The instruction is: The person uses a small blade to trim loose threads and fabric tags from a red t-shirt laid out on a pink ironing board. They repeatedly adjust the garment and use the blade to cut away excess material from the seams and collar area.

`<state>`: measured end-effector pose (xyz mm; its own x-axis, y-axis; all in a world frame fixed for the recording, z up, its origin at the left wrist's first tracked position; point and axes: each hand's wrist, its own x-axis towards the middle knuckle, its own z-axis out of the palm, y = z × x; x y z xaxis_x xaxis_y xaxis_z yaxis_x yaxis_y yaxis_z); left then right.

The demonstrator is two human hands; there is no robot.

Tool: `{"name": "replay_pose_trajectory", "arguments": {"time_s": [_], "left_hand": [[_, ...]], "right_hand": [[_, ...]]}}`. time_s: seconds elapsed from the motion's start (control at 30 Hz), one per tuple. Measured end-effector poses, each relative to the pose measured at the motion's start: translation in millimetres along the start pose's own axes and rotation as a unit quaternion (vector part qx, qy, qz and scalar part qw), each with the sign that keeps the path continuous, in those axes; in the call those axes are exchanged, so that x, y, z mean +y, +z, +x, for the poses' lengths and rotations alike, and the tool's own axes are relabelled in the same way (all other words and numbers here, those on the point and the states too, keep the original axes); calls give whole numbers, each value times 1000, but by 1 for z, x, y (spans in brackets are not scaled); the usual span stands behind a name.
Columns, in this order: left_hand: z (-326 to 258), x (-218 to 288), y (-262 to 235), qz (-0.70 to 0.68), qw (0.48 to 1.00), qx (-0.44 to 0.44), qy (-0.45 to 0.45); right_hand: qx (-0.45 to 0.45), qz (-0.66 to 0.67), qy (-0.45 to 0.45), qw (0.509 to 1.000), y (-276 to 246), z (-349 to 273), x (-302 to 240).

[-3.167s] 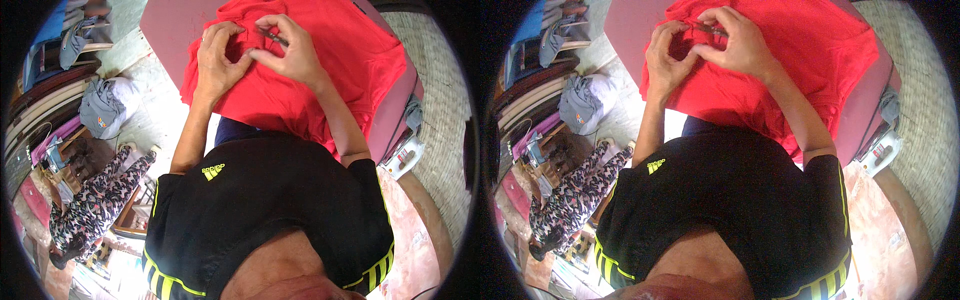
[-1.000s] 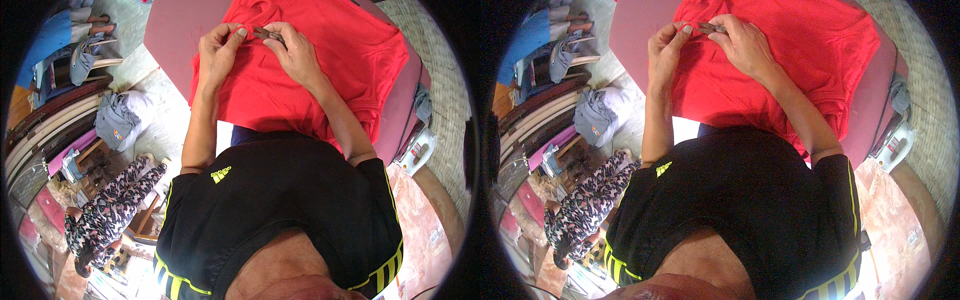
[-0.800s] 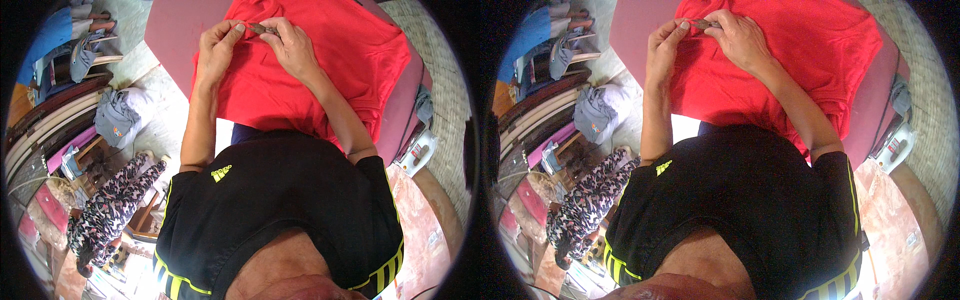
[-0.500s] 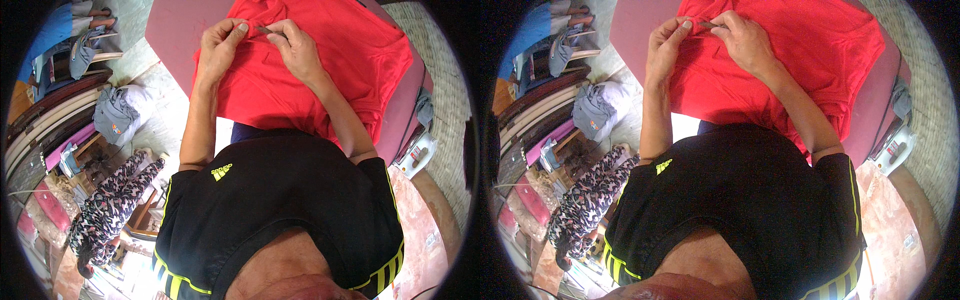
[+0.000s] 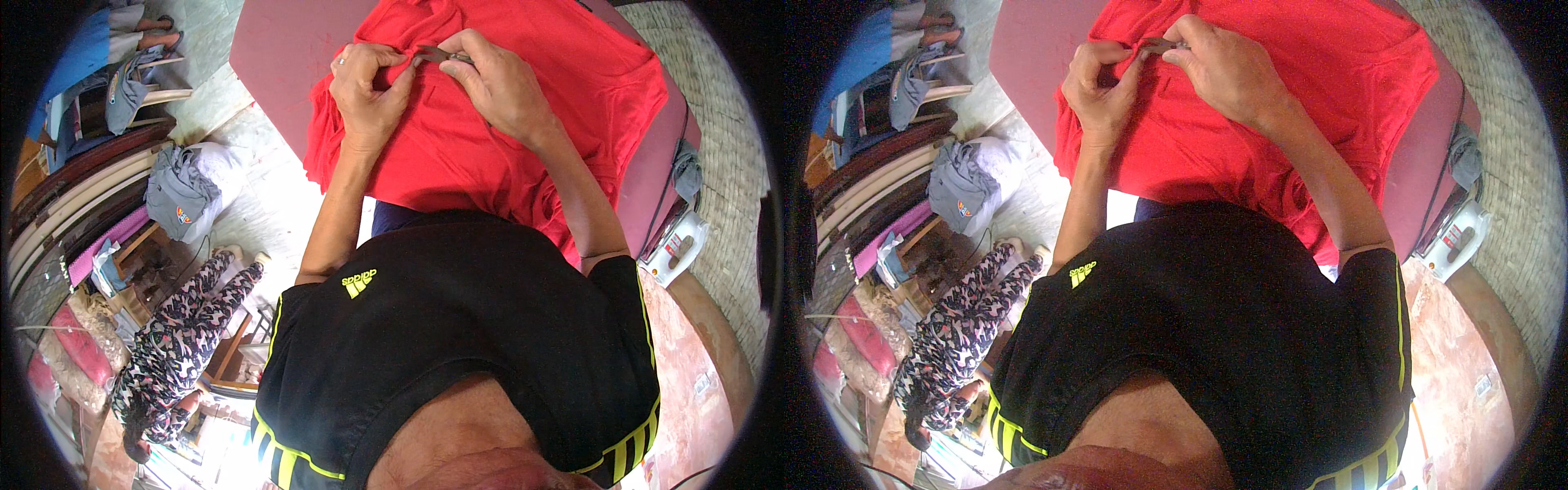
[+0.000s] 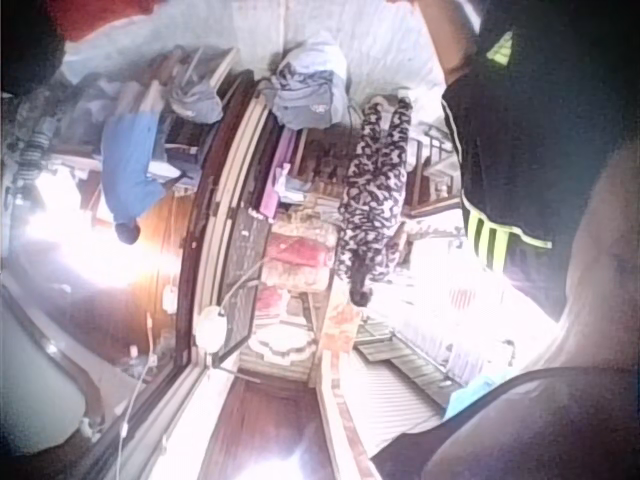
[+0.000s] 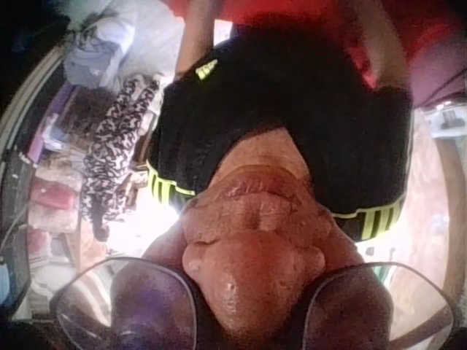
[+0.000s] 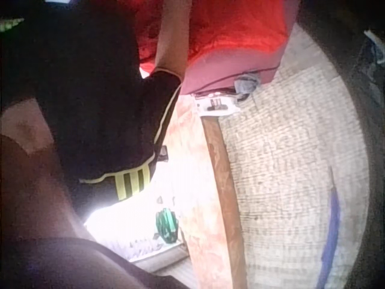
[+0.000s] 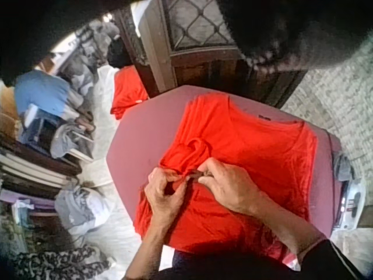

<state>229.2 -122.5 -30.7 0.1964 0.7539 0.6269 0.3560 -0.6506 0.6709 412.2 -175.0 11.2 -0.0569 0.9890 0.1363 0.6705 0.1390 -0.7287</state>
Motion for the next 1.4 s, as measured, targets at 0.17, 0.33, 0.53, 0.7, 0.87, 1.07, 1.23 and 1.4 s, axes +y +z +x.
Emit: {"name": "replay_pose_trajectory", "arguments": {"time_s": [0.17, 0.33, 0.53, 0.7, 0.87, 1.07, 1.23, 1.4], "left_hand": [[-4, -7, 3, 19, 998, 14, 63], [-8, -5, 8, 15, 997, 18, 71], [-9, -3, 11, 16, 997, 21, 73], [-7, -6, 9, 21, 997, 12, 75], [-4, -17, 2, 17, 997, 18, 73], [11, -36, -27, 20, 999, -7, 24], [24, -40, -44, -176, 946, -72, -264], [53, -44, -69, -286, 888, -147, -328]], "right_hand": [[10, -17, -13, 1000, -3, -9, -12], [64, -18, -59, 996, 12, -10, -1], [75, -59, -68, 993, 16, -11, 4], [101, -63, -85, 989, 20, -8, 0], [76, -99, -105, 987, 24, 7, -1], [72, -53, -62, 994, 44, 34, -21], [66, 211, -2, 975, 51, 56, -2], [-7, 175, -43, 984, 58, 76, -2]]}}
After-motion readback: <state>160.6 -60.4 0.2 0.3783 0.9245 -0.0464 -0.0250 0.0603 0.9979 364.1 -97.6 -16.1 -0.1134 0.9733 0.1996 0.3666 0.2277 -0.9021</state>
